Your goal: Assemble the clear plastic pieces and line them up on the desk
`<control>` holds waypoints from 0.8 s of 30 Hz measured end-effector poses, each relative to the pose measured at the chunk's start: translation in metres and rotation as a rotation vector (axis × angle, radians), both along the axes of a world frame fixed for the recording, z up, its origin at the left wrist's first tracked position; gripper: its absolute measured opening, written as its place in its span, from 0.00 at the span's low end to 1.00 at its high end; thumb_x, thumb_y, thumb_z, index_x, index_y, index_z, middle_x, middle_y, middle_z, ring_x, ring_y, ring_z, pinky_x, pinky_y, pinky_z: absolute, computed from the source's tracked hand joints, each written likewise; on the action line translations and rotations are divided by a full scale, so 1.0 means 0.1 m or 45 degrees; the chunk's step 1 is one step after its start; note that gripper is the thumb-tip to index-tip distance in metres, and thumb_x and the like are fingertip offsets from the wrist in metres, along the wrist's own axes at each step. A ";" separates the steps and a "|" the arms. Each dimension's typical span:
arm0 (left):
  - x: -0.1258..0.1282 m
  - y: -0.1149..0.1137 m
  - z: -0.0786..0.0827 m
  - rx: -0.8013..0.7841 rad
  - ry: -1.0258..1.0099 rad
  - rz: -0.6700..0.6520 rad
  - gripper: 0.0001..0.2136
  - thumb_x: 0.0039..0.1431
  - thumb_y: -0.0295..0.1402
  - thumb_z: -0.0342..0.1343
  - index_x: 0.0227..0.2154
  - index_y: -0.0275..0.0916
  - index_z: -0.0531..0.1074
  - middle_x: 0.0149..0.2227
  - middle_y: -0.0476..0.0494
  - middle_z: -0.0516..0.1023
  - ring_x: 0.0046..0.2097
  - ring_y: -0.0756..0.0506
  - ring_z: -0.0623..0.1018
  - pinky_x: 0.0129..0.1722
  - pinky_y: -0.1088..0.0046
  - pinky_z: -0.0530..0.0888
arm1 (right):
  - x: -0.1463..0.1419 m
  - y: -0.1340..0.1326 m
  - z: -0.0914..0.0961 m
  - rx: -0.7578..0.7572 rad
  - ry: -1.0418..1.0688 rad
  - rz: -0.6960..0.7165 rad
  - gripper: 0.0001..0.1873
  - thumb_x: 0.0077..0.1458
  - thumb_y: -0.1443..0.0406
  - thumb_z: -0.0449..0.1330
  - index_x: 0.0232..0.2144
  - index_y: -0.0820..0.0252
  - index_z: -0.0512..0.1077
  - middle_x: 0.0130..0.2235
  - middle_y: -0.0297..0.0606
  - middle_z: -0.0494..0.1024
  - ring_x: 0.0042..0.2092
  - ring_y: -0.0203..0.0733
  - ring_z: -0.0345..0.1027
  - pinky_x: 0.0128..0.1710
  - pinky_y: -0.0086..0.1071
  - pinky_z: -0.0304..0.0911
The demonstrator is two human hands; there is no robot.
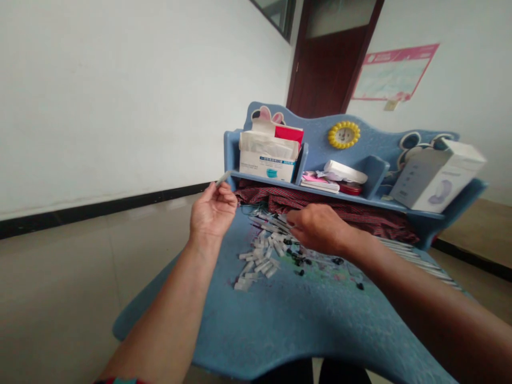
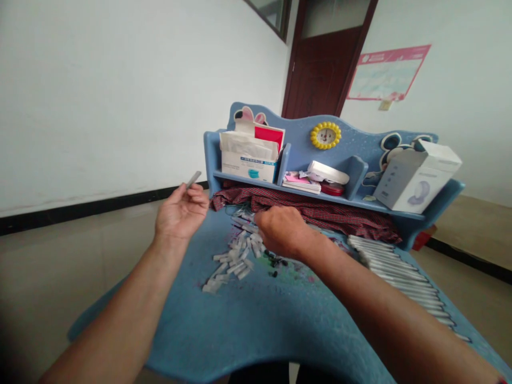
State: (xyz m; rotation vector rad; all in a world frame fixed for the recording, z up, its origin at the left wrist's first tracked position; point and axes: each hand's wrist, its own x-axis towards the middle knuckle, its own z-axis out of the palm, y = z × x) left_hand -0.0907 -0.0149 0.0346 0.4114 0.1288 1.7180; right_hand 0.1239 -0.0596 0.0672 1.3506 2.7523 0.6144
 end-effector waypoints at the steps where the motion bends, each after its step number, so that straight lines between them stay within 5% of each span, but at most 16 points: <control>1: -0.01 0.00 0.01 0.002 0.001 0.010 0.11 0.60 0.26 0.41 0.26 0.31 0.67 0.22 0.47 0.70 0.22 0.57 0.69 0.21 0.85 0.67 | 0.06 0.04 -0.08 -0.089 -0.030 -0.057 0.11 0.51 0.64 0.49 0.33 0.60 0.70 0.31 0.44 0.75 0.33 0.45 0.69 0.30 0.32 0.58; 5: 0.03 0.00 0.00 -0.021 0.033 -0.015 0.12 0.60 0.27 0.42 0.25 0.32 0.67 0.22 0.47 0.69 0.22 0.57 0.69 0.21 0.85 0.67 | 0.28 0.16 -0.42 -0.323 -0.061 -0.223 0.12 0.50 0.63 0.50 0.33 0.60 0.72 0.34 0.45 0.76 0.37 0.46 0.70 0.33 0.33 0.60; 12: 0.19 0.02 -0.06 -0.119 0.185 -0.088 0.10 0.58 0.27 0.44 0.24 0.31 0.67 0.22 0.46 0.71 0.22 0.56 0.70 0.20 0.84 0.67 | 0.42 0.16 -0.81 -0.431 0.009 -0.341 0.13 0.49 0.64 0.51 0.35 0.60 0.73 0.36 0.46 0.76 0.39 0.48 0.70 0.34 0.34 0.61; 17: 0.36 0.03 -0.16 -0.266 0.403 -0.215 0.08 0.55 0.25 0.49 0.22 0.31 0.68 0.22 0.43 0.73 0.21 0.54 0.70 0.19 0.82 0.67 | 0.51 0.15 -0.81 -0.422 0.251 -0.303 0.10 0.47 0.66 0.52 0.28 0.60 0.73 0.29 0.41 0.75 0.33 0.42 0.69 0.30 0.30 0.58; 24: 0.66 -0.01 -0.37 -0.339 0.768 -0.530 0.04 0.51 0.25 0.53 0.23 0.31 0.69 0.20 0.43 0.74 0.20 0.52 0.72 0.19 0.79 0.68 | 0.70 -0.03 -0.67 -0.721 1.180 -0.114 0.09 0.48 0.63 0.53 0.25 0.63 0.68 0.21 0.32 0.70 0.23 0.32 0.64 0.22 0.23 0.56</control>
